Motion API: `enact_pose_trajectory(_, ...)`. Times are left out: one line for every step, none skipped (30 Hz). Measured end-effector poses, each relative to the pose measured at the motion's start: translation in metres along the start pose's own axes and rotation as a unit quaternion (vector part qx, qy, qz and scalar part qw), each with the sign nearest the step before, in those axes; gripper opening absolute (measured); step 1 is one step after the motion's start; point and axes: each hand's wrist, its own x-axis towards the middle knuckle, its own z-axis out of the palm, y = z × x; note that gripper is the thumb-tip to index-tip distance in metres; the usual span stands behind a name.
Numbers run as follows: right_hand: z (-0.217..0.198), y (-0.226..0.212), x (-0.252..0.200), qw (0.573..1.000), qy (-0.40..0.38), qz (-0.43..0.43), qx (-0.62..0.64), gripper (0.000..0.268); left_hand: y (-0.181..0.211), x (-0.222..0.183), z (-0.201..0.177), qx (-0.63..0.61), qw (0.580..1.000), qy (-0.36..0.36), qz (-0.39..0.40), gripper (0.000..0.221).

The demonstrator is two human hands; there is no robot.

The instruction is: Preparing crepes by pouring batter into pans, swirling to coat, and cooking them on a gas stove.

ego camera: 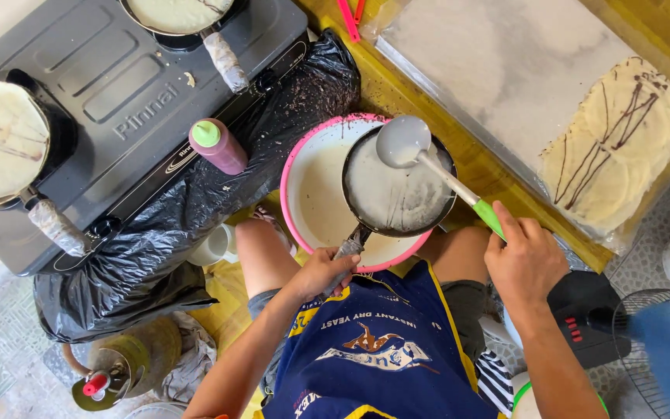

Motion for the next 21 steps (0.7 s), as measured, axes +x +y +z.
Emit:
enact_pose_trajectory(0.0,0.0,0.003,1.0,0.014,-0.009,0.005,0.035,-0.001,0.0,0.001,-0.01,1.0,-0.008,0.0,0.033)
enact_pose_trajectory(0.001,-0.001,0.008,0.999,0.029,-0.019,0.011,0.035,-0.001,0.001,0.001,-0.019,1.0,-0.016,0.0,0.033)
enact_pose_trajectory(0.001,0.001,0.005,0.999,0.029,-0.018,0.01,0.035,-0.001,-0.001,0.002,-0.019,1.0,-0.018,-0.001,0.033)
enact_pose_trajectory(0.003,0.002,0.004,0.999,0.036,-0.011,0.007,0.037,-0.001,-0.003,0.001,-0.029,0.999,-0.016,0.001,0.033)
enact_pose_trajectory(0.004,0.002,0.003,0.999,0.042,-0.005,0.005,0.039,-0.001,-0.005,0.0,-0.039,0.999,-0.014,0.002,0.032)
enact_pose_trajectory(-0.003,0.002,0.001,0.999,0.042,-0.008,0.009,0.039,0.004,-0.009,-0.003,-0.042,0.999,-0.01,0.002,0.032)
enact_pose_trajectory(-0.01,0.003,-0.002,0.999,0.033,-0.033,0.019,0.039,0.008,-0.013,-0.006,-0.028,0.999,-0.042,0.007,0.033)
enact_pose_trajectory(-0.016,0.003,-0.003,0.998,0.026,-0.057,0.029,0.039,0.014,-0.016,-0.009,-0.014,0.997,-0.073,0.013,0.034)
enact_pose_trajectory(-0.015,0.0,-0.001,0.997,0.027,-0.061,0.034,0.039,0.013,-0.015,-0.013,-0.016,0.997,-0.068,0.015,0.034)
enact_pose_trajectory(-0.016,-0.002,-0.002,0.997,0.023,-0.062,0.041,0.035,0.012,-0.014,-0.015,-0.023,0.997,-0.068,0.015,0.033)
enact_pose_trajectory(-0.016,-0.003,-0.003,0.997,0.019,-0.063,0.049,0.031,0.01,-0.012,-0.017,-0.03,0.997,-0.068,0.016,0.032)
enact_pose_trajectory(-0.007,-0.007,-0.002,0.997,0.016,-0.061,0.048,0.031,0.007,-0.012,-0.018,-0.03,0.997,-0.069,0.013,0.032)
enact_pose_trajectory(0.002,-0.009,-0.001,0.997,0.005,-0.02,0.079,0.032,0.005,-0.013,-0.018,-0.043,0.999,-0.027,0.009,0.034)
enact_pose_trajectory(0.012,-0.012,0.002,0.994,-0.003,0.02,0.11,0.035,0.004,-0.012,-0.018,-0.056,0.998,0.015,0.007,0.035)
enact_pose_trajectory(0.015,-0.007,0.002,0.994,-0.004,0.021,0.109,0.035,0.009,-0.012,-0.021,-0.056,0.998,0.014,0.006,0.035)
enact_pose_trajectory(0.018,-0.005,0.004,0.991,-0.044,0.039,0.123,0.037,0.012,-0.015,-0.026,-0.013,0.999,0.038,-0.002,0.034)
enact_pose_trajectory(0.022,-0.003,0.005,0.985,-0.084,0.057,0.137,0.039,0.016,-0.018,-0.031,0.029,0.998,0.062,-0.01,0.032)
enact_pose_trajectory(0.032,0.002,0.002,0.985,-0.085,0.054,0.141,0.039,0.02,-0.019,-0.038,0.028,0.997,0.067,-0.01,0.032)
enact_pose_trajectory(0.042,0.006,0.0,0.971,-0.166,0.075,0.156,0.041,0.024,-0.02,-0.046,0.258,0.957,0.13,0.004,0.043)
enact_pose_trajectory(0.051,0.01,-0.002,0.95,-0.245,0.097,0.167,0.044,0.028,-0.02,-0.054,0.473,0.861,0.184,0.017,0.058)
enact_pose_trajectory(0.065,0.005,-0.01,0.95,-0.246,0.094,0.169,0.044,0.035,-0.027,-0.049,0.472,0.862,0.186,0.016,0.058)
